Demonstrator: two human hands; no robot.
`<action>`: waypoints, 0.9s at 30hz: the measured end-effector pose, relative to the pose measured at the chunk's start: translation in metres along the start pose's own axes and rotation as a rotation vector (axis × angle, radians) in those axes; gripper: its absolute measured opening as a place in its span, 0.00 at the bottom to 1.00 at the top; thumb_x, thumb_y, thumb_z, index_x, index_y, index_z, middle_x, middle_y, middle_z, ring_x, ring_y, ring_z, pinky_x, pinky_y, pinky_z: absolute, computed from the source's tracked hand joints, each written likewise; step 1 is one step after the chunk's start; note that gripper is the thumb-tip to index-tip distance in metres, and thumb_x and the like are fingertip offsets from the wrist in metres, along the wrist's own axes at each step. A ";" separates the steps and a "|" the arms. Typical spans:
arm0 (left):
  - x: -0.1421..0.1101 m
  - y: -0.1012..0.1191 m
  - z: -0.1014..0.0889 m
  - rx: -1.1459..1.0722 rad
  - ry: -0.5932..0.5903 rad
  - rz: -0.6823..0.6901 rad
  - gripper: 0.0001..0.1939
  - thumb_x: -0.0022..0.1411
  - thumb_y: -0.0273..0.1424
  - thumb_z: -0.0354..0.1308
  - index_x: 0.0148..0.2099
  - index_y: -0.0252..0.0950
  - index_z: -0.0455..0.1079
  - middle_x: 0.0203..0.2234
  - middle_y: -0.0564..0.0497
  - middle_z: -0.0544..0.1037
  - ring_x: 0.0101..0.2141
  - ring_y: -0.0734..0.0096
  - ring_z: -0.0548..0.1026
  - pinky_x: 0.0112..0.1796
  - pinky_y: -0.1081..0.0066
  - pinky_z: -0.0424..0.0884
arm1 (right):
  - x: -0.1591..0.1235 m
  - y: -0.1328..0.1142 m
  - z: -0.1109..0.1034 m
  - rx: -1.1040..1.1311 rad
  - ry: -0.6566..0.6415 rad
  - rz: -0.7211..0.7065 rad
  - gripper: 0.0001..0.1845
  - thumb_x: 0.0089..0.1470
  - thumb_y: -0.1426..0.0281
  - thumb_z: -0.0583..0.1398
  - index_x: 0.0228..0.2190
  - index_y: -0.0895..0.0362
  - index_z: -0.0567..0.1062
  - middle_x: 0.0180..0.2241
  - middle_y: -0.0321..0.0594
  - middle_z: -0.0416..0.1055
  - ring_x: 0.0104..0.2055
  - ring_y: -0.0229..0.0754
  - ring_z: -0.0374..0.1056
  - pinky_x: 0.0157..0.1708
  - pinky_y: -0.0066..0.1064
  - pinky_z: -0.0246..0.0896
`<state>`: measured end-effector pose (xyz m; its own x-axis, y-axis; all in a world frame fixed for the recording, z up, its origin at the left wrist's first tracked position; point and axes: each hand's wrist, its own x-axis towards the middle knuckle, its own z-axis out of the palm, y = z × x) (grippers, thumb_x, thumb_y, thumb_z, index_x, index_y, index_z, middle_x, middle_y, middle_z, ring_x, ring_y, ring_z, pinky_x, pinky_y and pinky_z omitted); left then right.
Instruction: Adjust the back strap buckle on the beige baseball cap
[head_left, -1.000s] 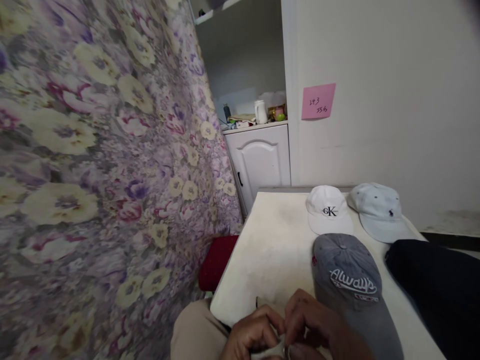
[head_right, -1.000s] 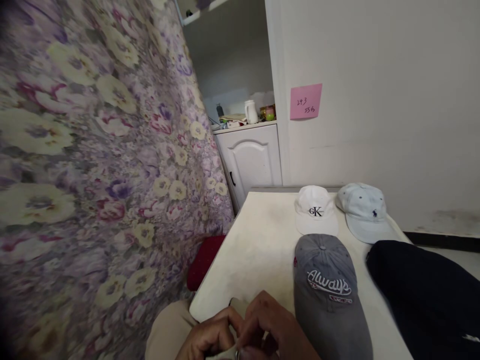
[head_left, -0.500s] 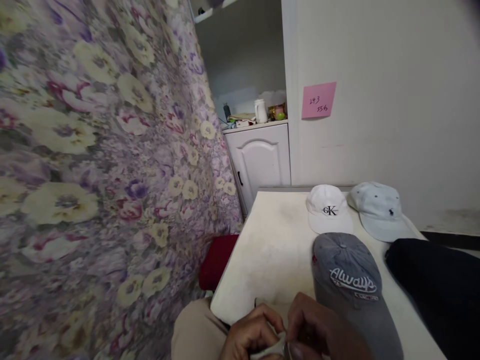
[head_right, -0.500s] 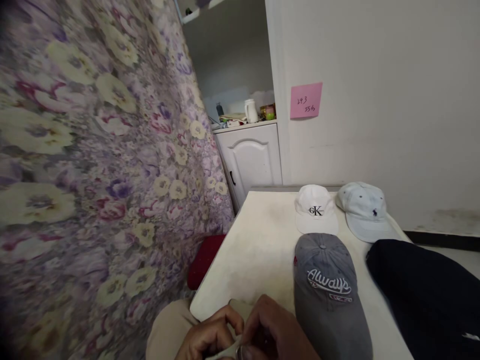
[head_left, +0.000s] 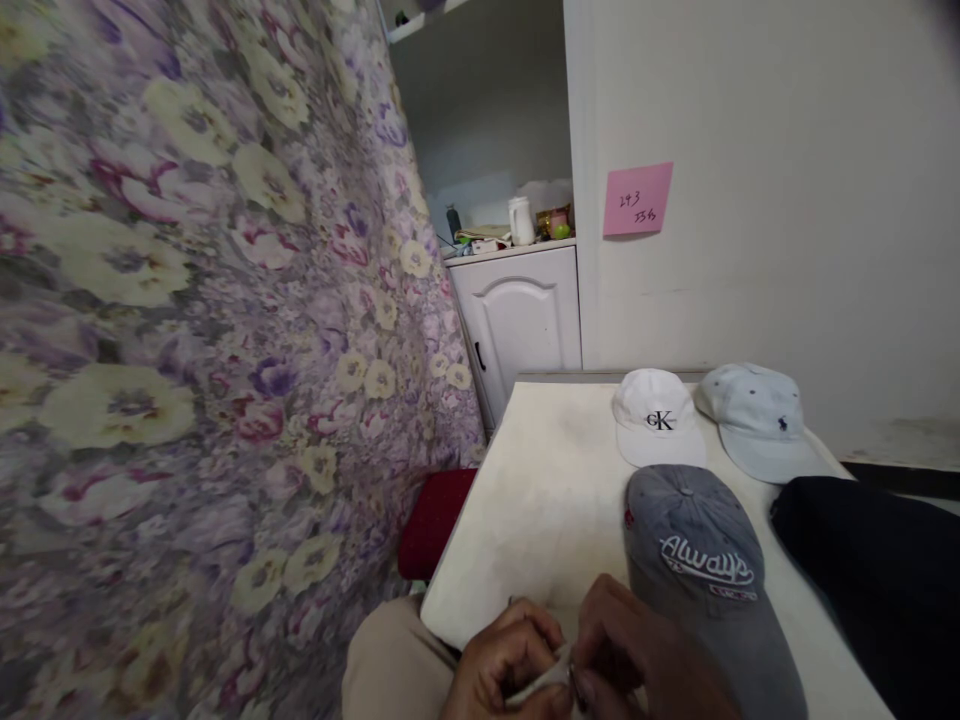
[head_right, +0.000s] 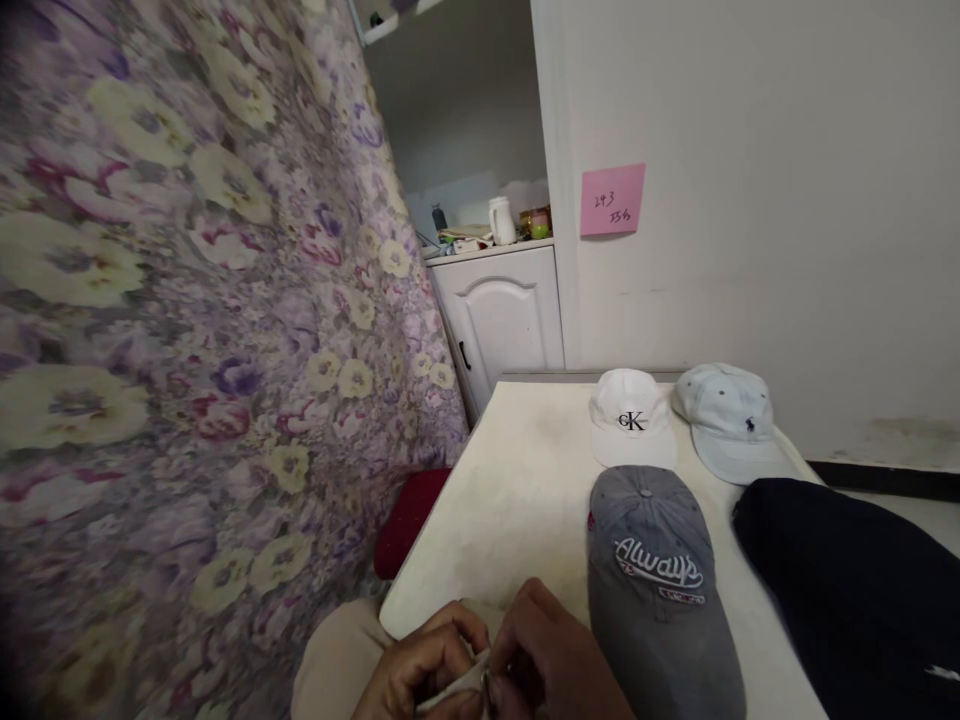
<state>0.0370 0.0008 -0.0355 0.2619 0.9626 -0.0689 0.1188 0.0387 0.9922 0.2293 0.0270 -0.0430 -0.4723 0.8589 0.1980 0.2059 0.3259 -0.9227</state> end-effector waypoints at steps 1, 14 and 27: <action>0.001 0.001 0.001 -0.003 -0.003 -0.001 0.19 0.55 0.41 0.67 0.24 0.36 0.65 0.35 0.49 0.70 0.34 0.68 0.68 0.35 0.69 0.60 | 0.000 0.002 0.000 -0.010 0.001 -0.014 0.11 0.46 0.80 0.60 0.27 0.52 0.66 0.29 0.31 0.64 0.26 0.35 0.59 0.26 0.27 0.55; 0.002 0.004 0.001 0.070 0.019 0.034 0.21 0.57 0.45 0.65 0.24 0.36 0.62 0.34 0.48 0.70 0.34 0.67 0.69 0.35 0.68 0.60 | -0.006 0.014 0.004 -0.069 0.022 -0.098 0.06 0.56 0.74 0.60 0.29 0.52 0.70 0.31 0.34 0.64 0.28 0.35 0.63 0.25 0.27 0.58; -0.002 0.003 0.000 0.043 -0.001 0.018 0.22 0.58 0.48 0.64 0.26 0.36 0.65 0.36 0.49 0.69 0.34 0.69 0.68 0.36 0.69 0.60 | -0.004 0.011 0.001 0.007 0.011 -0.050 0.04 0.55 0.72 0.61 0.29 0.51 0.73 0.32 0.34 0.68 0.27 0.35 0.64 0.25 0.27 0.60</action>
<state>0.0368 -0.0008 -0.0326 0.2653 0.9628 -0.0509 0.1554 0.0094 0.9878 0.2328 0.0267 -0.0541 -0.4721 0.8460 0.2476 0.1761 0.3657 -0.9139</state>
